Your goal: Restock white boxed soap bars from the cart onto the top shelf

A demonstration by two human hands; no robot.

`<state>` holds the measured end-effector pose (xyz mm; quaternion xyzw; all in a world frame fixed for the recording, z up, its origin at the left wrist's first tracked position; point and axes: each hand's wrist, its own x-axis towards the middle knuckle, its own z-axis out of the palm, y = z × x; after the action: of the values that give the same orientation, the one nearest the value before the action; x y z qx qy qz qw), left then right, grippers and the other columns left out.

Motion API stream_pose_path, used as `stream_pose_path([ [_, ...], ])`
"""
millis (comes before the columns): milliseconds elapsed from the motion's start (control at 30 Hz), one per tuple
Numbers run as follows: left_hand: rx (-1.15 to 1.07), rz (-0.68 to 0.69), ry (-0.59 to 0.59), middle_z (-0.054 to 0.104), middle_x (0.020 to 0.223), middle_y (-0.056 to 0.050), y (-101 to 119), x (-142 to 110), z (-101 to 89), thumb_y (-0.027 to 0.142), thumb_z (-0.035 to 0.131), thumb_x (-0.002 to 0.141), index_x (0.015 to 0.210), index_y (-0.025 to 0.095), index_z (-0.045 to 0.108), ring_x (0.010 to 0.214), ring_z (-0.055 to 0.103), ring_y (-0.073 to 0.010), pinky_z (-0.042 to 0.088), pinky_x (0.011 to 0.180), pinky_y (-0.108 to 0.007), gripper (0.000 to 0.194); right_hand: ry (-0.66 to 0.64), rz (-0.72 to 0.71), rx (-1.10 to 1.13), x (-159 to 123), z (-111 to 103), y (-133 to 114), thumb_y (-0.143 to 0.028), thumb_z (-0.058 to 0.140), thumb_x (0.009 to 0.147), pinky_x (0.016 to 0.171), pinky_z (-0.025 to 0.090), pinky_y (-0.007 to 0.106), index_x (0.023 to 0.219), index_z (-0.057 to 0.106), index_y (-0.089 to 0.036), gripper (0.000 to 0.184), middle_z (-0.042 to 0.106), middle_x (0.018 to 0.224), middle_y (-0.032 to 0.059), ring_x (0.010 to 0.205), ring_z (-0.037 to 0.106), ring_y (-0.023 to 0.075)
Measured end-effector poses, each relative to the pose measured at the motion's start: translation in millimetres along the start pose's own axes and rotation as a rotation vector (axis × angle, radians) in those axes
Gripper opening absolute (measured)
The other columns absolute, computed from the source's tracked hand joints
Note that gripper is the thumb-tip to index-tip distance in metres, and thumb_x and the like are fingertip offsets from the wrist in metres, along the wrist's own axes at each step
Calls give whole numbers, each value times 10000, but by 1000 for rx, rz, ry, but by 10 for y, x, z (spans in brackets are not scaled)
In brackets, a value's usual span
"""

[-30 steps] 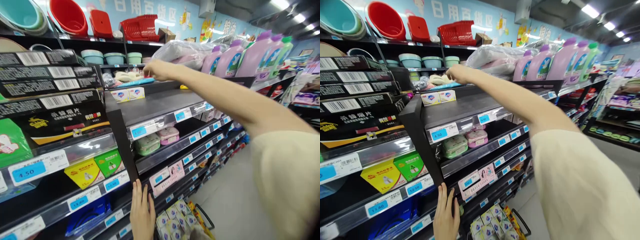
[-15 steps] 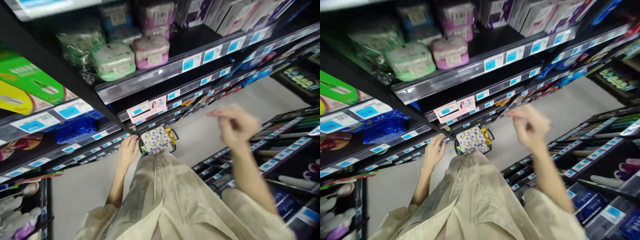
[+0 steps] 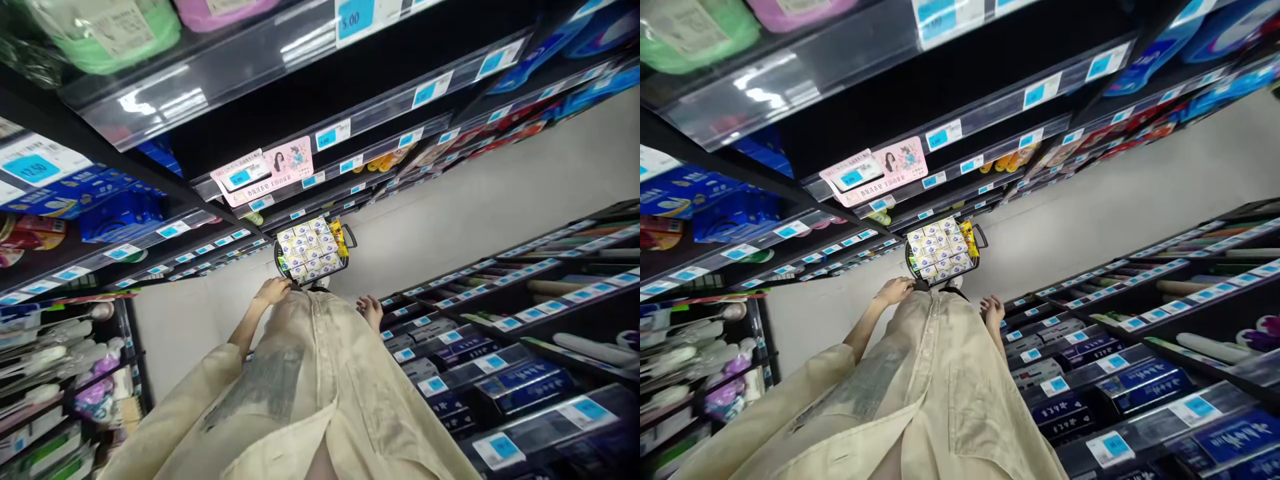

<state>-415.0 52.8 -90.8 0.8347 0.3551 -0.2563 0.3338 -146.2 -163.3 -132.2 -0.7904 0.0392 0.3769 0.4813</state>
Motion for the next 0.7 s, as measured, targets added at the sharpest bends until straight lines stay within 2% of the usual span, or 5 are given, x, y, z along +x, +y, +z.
stream_pose_path([
  [100, -36, -4, -3, 746, 1383, -92, 102, 51, 157, 263, 514, 1050, 1299, 242, 738, 1311, 672, -275, 526, 1138, -388, 335, 28, 46, 24, 326, -147, 0, -589, 674, 595, 570, 560, 302, 904, 480, -283, 475, 699, 707, 19, 651, 716, 221],
  [200, -77, -38, 11, 727, 1413, -101, 140, -13, 288, 266, 478, 1069, 1355, 220, 705, 1339, 644, -267, 493, 1174, -383, 368, -2, 62, 8, 630, -230, -101, -621, 684, 602, 641, 567, 288, 934, 523, -263, 515, 729, 787, 37, 706, 718, 195],
  [367, -127, -140, -12, 720, 1415, -129, 23, -260, 459, 258, 485, 1063, 1369, 177, 690, 1338, 641, -288, 512, 1146, -403, 377, -69, 71, -83, 913, -253, -165, -604, 713, 637, 680, 551, 268, 928, 567, -239, 489, 746, 831, 51, 721, 696, 165],
  [567, -149, -213, -59, 705, 1436, -130, -346, -384, 518, 235, 493, 1064, 1381, 169, 673, 1338, 643, -282, 511, 1134, -390, 371, -86, 112, -250, 858, -145, 207, -507, 716, 693, 633, 516, 273, 898, 593, -218, 375, 738, 767, 47, 693, 682, 184],
  [700, -156, -187, -83, 698, 1448, -132, -629, -257, 434, 231, 493, 1066, 1394, 172, 662, 1343, 636, -283, 507, 1137, -400, 373, -48, 134, -367, 650, 15, 555, -407, 679, 720, 776, 572, 343, 883, 625, -213, 260, 753, 816, 57, 773, 705, 221],
])
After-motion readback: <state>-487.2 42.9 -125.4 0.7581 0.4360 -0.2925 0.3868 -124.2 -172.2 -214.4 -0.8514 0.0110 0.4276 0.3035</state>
